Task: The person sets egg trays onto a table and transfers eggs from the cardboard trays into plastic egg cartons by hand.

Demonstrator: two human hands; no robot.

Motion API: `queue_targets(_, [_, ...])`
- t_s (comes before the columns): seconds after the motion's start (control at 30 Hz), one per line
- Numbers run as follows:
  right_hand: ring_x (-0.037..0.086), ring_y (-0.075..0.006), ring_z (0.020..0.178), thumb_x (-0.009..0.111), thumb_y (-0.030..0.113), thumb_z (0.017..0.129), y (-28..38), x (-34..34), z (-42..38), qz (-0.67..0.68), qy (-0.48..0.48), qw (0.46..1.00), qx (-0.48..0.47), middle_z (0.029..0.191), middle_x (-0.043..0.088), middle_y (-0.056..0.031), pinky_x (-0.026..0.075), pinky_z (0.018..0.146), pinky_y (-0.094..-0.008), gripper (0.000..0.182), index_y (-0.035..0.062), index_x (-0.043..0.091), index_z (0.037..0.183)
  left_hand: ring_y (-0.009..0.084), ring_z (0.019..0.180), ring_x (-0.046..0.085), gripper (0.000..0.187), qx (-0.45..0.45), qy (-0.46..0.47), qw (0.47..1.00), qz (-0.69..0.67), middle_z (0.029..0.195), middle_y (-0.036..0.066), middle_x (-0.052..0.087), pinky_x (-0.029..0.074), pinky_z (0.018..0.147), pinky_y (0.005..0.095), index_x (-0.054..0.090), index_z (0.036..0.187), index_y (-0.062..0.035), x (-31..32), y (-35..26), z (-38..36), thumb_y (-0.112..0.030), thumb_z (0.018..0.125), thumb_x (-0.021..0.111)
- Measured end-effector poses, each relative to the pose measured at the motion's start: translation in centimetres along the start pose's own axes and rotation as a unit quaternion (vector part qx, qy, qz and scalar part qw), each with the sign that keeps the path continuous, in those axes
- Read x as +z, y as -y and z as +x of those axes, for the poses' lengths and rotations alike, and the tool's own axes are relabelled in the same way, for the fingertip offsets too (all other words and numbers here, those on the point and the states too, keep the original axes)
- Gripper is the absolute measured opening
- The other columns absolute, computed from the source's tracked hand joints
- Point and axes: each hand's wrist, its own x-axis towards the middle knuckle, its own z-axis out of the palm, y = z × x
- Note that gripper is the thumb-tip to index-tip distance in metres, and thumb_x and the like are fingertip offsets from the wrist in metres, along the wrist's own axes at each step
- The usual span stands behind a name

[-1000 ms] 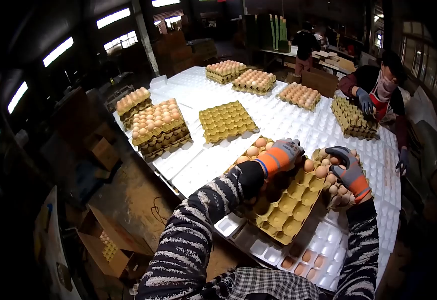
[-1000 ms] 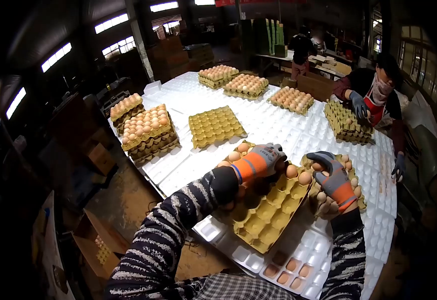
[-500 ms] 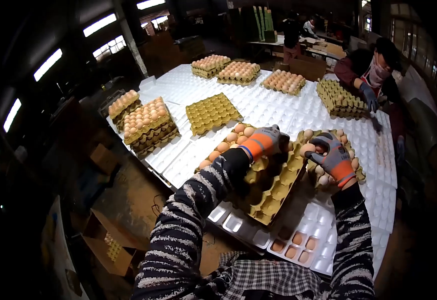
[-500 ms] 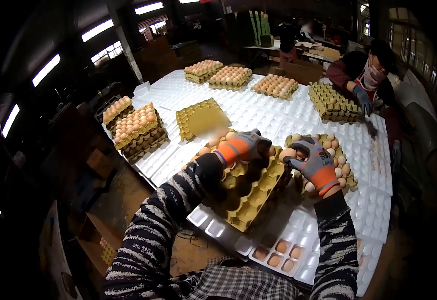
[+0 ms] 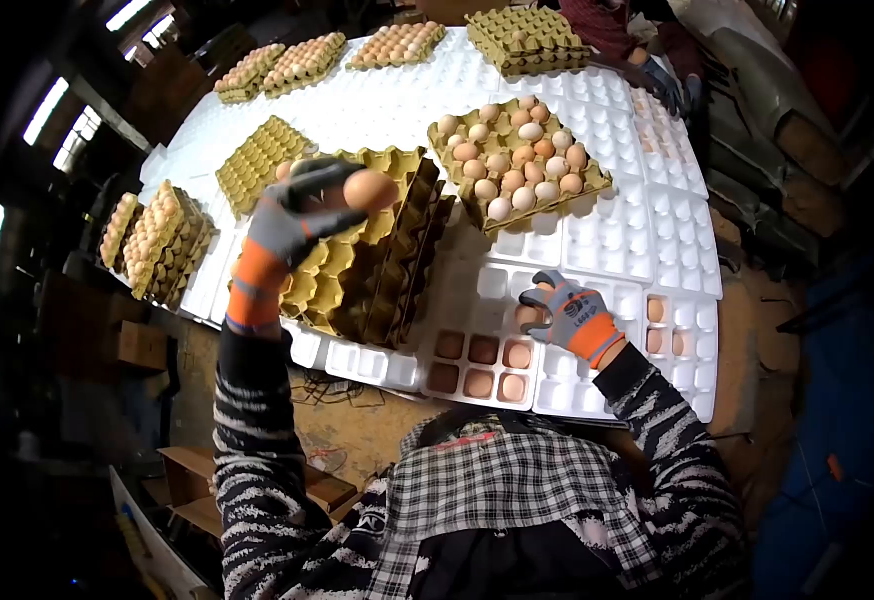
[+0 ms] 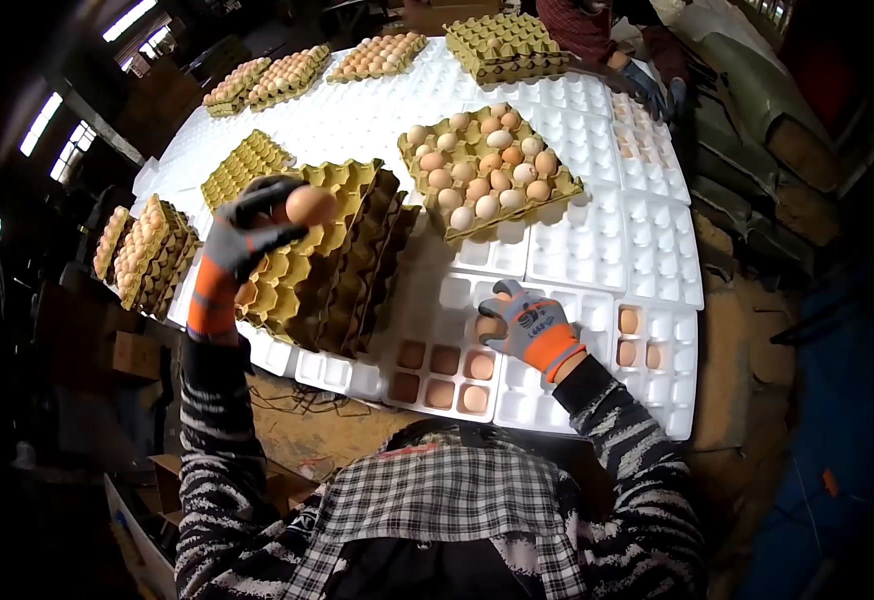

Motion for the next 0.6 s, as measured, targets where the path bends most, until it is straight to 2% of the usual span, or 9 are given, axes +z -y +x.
queue_targets(0.03, [0.066, -0.0283, 0.109, 0.070, 0.047, 0.085, 0.5, -1.0, -0.5, 0.049, -0.004, 0.998, -0.035, 0.140, 0.050, -0.0091, 0.055, 0.089, -0.0414, 0.048, 0.0261, 0.065, 0.128, 0.0170, 0.102, 0.066, 0.054, 0.056, 0.008, 0.996, 0.072, 0.122, 0.008, 0.065, 0.055, 0.087, 0.0295, 0.070, 0.124, -0.0057, 1.9, -2.0, -2.0, -0.007, 0.072, 0.086])
queue_targets(0.1, [0.065, -0.0298, 0.109, 0.067, 0.042, 0.089, 0.7, -0.4, 0.1, 0.124, -0.053, 0.990, -0.033, 0.138, 0.052, -0.0090, 0.055, 0.088, -0.0422, 0.044, 0.0260, 0.063, 0.130, 0.0230, 0.099, 0.069, 0.045, 0.036, 0.038, 0.978, 0.202, 0.120, 0.007, 0.064, 0.056, 0.083, 0.0328, 0.074, 0.116, -0.0193, 6.9, -5.7, -5.7, -0.017, 0.072, 0.085])
queue_targets(0.17, [0.065, -0.0309, 0.108, 0.064, 0.039, 0.091, -0.1, 1.3, 1.3, 0.176, -0.117, 0.976, -0.056, 0.131, 0.056, -0.0094, 0.055, 0.089, -0.0429, 0.040, 0.0256, 0.063, 0.129, 0.0283, 0.097, 0.067, 0.042, 0.068, 0.054, 0.962, 0.259, 0.118, 0.007, 0.062, 0.056, 0.081, 0.0372, 0.073, 0.113, -0.0242, 12.2, -5.2, -8.1, -0.022, 0.072, 0.083])
queue_targets(0.23, [0.065, -0.0305, 0.106, 0.064, 0.040, 0.092, -0.5, 1.7, 2.5, 0.187, -0.104, 0.976, -0.049, 0.125, 0.060, -0.0098, 0.055, 0.088, -0.0426, 0.041, 0.0254, 0.063, 0.130, 0.0318, 0.098, 0.067, 0.040, 0.008, 0.094, 0.949, 0.301, 0.120, 0.008, 0.062, 0.056, 0.081, 0.0381, 0.074, 0.112, -0.0211, 16.4, -2.1, -9.1, -0.025, 0.073, 0.083])
queue_targets(0.37, [0.064, -0.0320, 0.107, 0.063, 0.038, 0.093, 0.3, -0.3, 3.1, 0.196, -0.090, 0.976, 0.000, 0.121, 0.062, -0.0116, 0.054, 0.088, -0.0425, 0.037, 0.0216, 0.066, 0.125, 0.0323, 0.099, 0.066, 0.036, -0.033, 0.051, 0.938, 0.341, 0.121, 0.010, 0.062, 0.055, 0.082, 0.0389, 0.073, 0.111, -0.0187, 20.7, 4.6, -10.0, -0.019, 0.076, 0.079])
queue_targets(0.43, [0.063, -0.0342, 0.106, 0.064, 0.029, 0.092, 1.1, -1.3, 3.5, 0.248, -0.101, 0.963, -0.008, 0.118, 0.063, -0.0131, 0.053, 0.090, -0.0428, 0.032, 0.0166, 0.066, 0.122, 0.0345, 0.103, 0.065, 0.035, -0.092, -0.005, 0.971, 0.221, 0.124, 0.013, 0.061, 0.055, 0.085, 0.0399, 0.073, 0.110, -0.0181, 21.2, 6.4, -10.6, -0.012, 0.076, 0.076])
queue_targets(0.5, [0.062, -0.0361, 0.106, 0.065, 0.020, 0.091, 1.4, 1.1, 5.8, 0.361, -0.239, 0.891, -0.132, 0.116, 0.063, -0.0148, 0.052, 0.092, -0.0429, 0.031, 0.0124, 0.065, 0.121, 0.0387, 0.106, 0.063, 0.045, -0.066, -0.021, 0.967, 0.246, 0.126, 0.019, 0.060, 0.054, 0.089, 0.0412, 0.069, 0.119, -0.0156, 21.1, 7.1, -11.0, -0.008, 0.076, 0.074])
queue_targets(0.53, [0.059, -0.0377, 0.108, 0.063, 0.013, 0.090, 2.0, 1.8, 6.8, 0.344, -0.241, 0.895, -0.148, 0.116, 0.062, -0.0158, 0.050, 0.095, -0.0427, 0.030, 0.0098, 0.064, 0.120, 0.0404, 0.105, 0.063, 0.052, -0.099, 0.035, 0.956, 0.275, 0.126, 0.021, 0.059, 0.054, 0.090, 0.0414, 0.063, 0.127, -0.0144, 21.3, 7.9, -11.1, -0.007, 0.076, 0.073])
queue_targets(0.6, [0.058, -0.0386, 0.111, 0.063, 0.019, 0.090, 2.1, 4.3, 8.9, 0.309, -0.198, 0.915, -0.170, 0.120, 0.061, -0.0149, 0.049, 0.097, -0.0441, 0.031, 0.0117, 0.065, 0.120, 0.0445, 0.103, 0.063, 0.065, -0.157, 0.167, 0.927, 0.296, 0.124, 0.027, 0.058, 0.054, 0.091, 0.0430, 0.049, 0.141, -0.0107, 21.1, 8.5, -10.6, -0.011, 0.080, 0.071])
